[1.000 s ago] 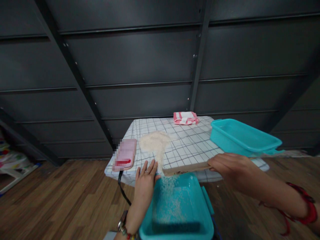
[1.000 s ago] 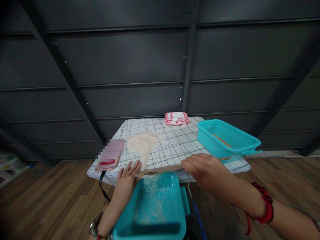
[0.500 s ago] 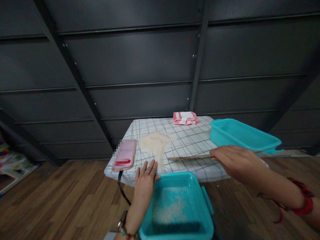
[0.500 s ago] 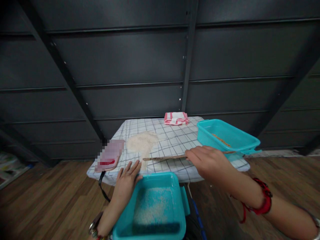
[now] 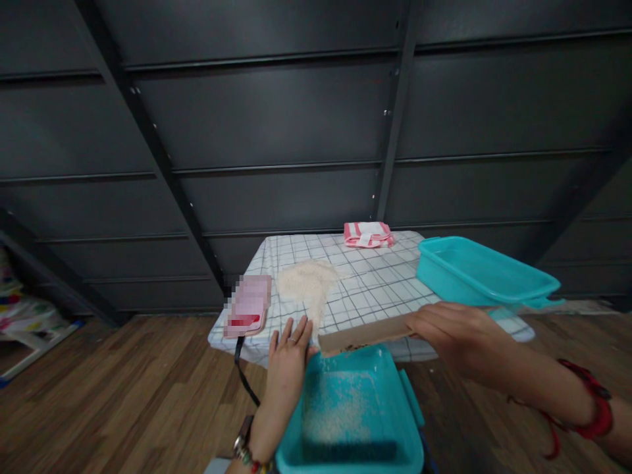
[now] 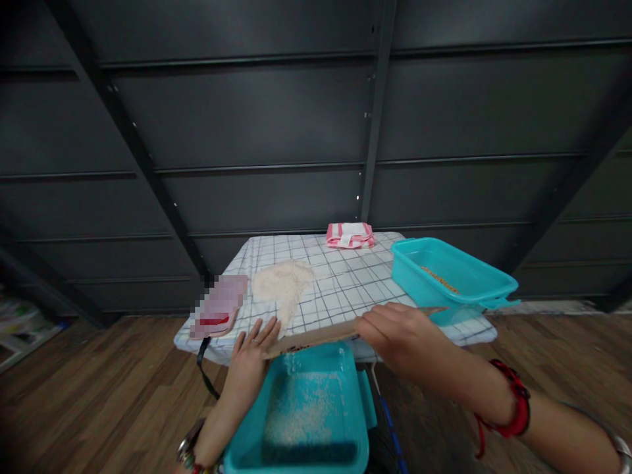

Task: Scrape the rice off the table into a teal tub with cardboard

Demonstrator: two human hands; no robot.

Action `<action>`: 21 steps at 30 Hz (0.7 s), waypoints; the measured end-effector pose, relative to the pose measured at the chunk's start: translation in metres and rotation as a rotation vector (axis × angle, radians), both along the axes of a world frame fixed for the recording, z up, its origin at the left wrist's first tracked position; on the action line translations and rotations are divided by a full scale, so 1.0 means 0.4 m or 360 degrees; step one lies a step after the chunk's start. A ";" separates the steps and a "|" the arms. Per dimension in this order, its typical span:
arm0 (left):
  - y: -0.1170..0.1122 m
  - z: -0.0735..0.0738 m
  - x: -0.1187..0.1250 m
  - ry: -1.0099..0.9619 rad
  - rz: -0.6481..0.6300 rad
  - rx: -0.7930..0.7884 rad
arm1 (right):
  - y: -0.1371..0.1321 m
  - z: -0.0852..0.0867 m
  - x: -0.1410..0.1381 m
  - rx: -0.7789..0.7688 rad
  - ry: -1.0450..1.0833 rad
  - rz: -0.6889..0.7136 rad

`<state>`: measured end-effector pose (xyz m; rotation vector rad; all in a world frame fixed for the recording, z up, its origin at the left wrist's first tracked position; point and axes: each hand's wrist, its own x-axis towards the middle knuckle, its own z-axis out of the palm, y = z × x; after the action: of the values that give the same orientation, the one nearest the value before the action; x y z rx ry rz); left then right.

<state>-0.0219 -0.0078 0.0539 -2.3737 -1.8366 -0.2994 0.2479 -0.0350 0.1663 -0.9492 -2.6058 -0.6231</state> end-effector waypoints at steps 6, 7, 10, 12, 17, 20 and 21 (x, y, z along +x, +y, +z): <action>-0.001 0.004 0.004 -0.0005 0.0027 -0.0013 | -0.002 0.006 0.000 0.0090 0.0051 -0.0007; 0.000 0.003 0.006 0.0003 0.0041 -0.0017 | 0.005 0.004 -0.002 0.0145 0.0047 -0.0004; 0.003 -0.002 0.010 0.0038 0.0074 0.0014 | 0.037 -0.005 -0.008 0.0343 0.0017 -0.0026; 0.003 -0.003 0.011 0.0055 0.0079 0.0026 | 0.069 -0.009 -0.009 0.0449 0.0020 -0.0109; 0.003 -0.006 0.010 0.0051 0.0060 0.0054 | 0.171 -0.015 -0.024 0.0468 0.0050 -0.0347; 0.002 -0.009 0.009 0.0024 0.0062 0.0072 | 0.221 -0.023 -0.050 0.0361 0.0029 -0.0407; 0.002 -0.009 0.009 0.0017 0.0061 0.0072 | 0.232 -0.026 -0.058 0.0326 0.0028 -0.0405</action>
<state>-0.0184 -0.0068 0.0501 -2.3034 -1.8483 -0.3200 0.2248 0.0578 0.1557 -1.2199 -2.3675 -0.9197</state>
